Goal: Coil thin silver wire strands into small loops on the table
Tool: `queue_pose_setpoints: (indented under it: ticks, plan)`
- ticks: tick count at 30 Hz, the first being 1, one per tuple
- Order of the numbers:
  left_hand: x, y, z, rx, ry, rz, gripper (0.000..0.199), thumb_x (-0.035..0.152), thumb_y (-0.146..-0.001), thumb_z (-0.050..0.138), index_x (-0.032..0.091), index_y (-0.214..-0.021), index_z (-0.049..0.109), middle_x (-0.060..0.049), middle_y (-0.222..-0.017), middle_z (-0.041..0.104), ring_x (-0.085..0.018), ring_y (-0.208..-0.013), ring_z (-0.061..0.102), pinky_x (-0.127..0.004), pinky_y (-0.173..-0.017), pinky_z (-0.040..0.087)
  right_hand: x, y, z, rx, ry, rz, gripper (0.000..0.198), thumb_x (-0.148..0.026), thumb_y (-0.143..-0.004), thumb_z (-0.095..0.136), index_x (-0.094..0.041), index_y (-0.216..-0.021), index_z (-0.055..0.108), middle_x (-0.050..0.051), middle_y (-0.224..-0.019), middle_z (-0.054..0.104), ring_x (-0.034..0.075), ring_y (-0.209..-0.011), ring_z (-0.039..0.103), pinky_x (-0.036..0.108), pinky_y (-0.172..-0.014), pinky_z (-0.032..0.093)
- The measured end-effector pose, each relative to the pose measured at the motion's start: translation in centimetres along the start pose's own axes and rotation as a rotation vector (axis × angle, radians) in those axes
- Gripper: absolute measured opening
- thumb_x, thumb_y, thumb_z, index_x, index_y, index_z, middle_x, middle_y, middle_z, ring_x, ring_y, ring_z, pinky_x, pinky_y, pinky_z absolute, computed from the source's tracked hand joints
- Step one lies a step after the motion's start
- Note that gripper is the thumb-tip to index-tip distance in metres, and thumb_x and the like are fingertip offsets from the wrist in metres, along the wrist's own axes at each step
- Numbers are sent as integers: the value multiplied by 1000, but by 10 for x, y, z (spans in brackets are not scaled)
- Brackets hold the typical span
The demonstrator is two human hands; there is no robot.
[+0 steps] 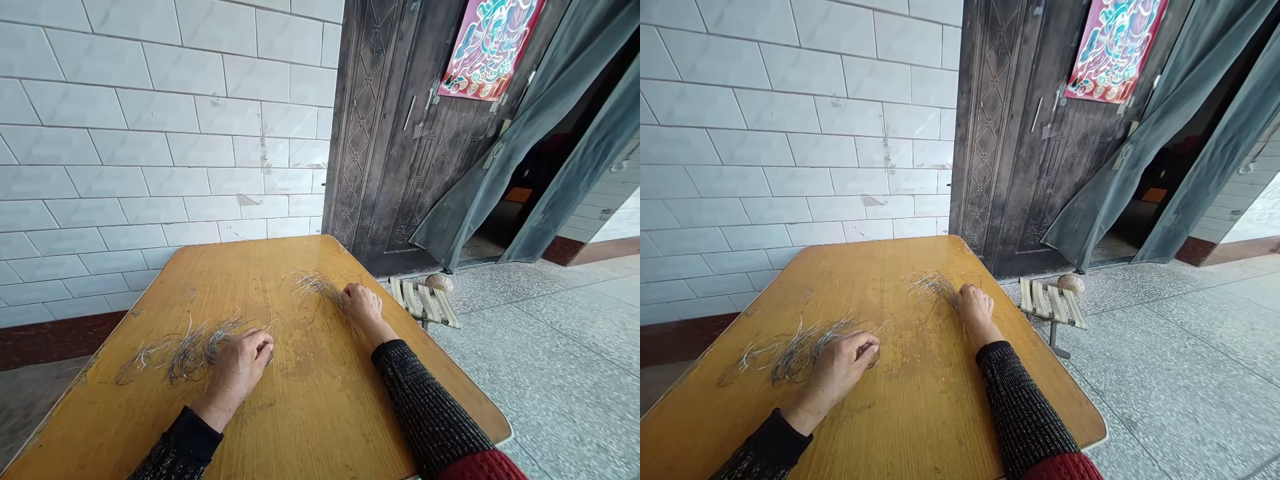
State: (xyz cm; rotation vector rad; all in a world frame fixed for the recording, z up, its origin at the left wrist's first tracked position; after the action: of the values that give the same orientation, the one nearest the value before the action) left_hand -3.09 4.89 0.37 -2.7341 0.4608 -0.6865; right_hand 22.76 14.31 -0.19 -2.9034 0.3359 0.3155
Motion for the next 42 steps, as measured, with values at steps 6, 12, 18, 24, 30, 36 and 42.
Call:
queue_pose_setpoints:
  ticks: [6, 12, 18, 24, 30, 36, 42]
  plan:
    - [-1, 0, 1, 6, -8, 8, 19, 20, -80, 44, 21, -74, 62, -1, -69, 63, -13, -62, 56, -23, -59, 36, 0, 0, -1, 0, -14, 9, 27, -30, -85, 39, -22, -92, 63, 9, -90, 67, 21, -84, 63, 27, -64, 39]
    - [0, 0, 1, 11, -5, 14, 19, 20, -80, 44, 21, -74, 62, -1, -70, 64, -13, -62, 55, -23, -58, 36, 1, -2, 0, 11, -54, -4, 28, -27, -84, 38, -26, -101, 60, 6, -98, 66, 20, -87, 61, 26, -64, 38]
    - [0, 1, 1, 11, -10, 35, 18, 20, -80, 44, 20, -74, 61, -1, -70, 63, -13, -62, 55, -24, -57, 36, 15, -17, -13, 44, -58, -37, 33, -27, -86, 37, -24, -111, 58, 6, -113, 59, 19, -95, 58, 26, -68, 40]
    - [3, 3, 6, -2, -18, 66, 19, 20, -82, 42, 21, -72, 59, -1, -71, 62, -13, -60, 54, -23, -55, 34, 7, -42, -10, 11, 33, -253, 35, -10, -82, 36, -22, -96, 66, 3, -124, 53, 18, -113, 46, 25, -82, 39]
    - [3, 3, 8, -9, -13, 60, 19, 20, -82, 43, 20, -72, 59, -1, -71, 62, -13, -61, 54, -23, -55, 34, -14, -50, 7, -41, 147, -484, 36, 1, -73, 43, -20, -87, 69, 4, -121, 56, 21, -126, 31, 33, -97, 28]
    - [1, 2, 7, -18, -7, 31, 19, 20, -81, 43, 20, -72, 60, -1, -71, 62, -13, -62, 55, -22, -56, 35, -14, -48, -15, 50, 173, -565, 34, -1, -74, 43, -16, -89, 68, 6, -108, 64, 22, -125, 34, 36, -99, 24]
    - [2, 1, 4, -15, 20, 46, 20, 20, -81, 43, 19, -71, 60, -1, -70, 61, -13, -61, 54, -23, -57, 35, -1, -37, -55, 213, 110, -545, 35, -5, -79, 40, -16, -100, 66, 6, -115, 61, 20, -118, 44, 33, -98, 29]
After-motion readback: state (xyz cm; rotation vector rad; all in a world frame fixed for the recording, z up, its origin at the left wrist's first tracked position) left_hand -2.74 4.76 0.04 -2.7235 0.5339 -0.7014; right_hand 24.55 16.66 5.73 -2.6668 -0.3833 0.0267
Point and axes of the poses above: each hand's wrist, its own y-axis away from the middle knuckle, its own z-axis out of the palm, x = y × z, the point moved 5 cm from there along -y, towards the middle knuckle
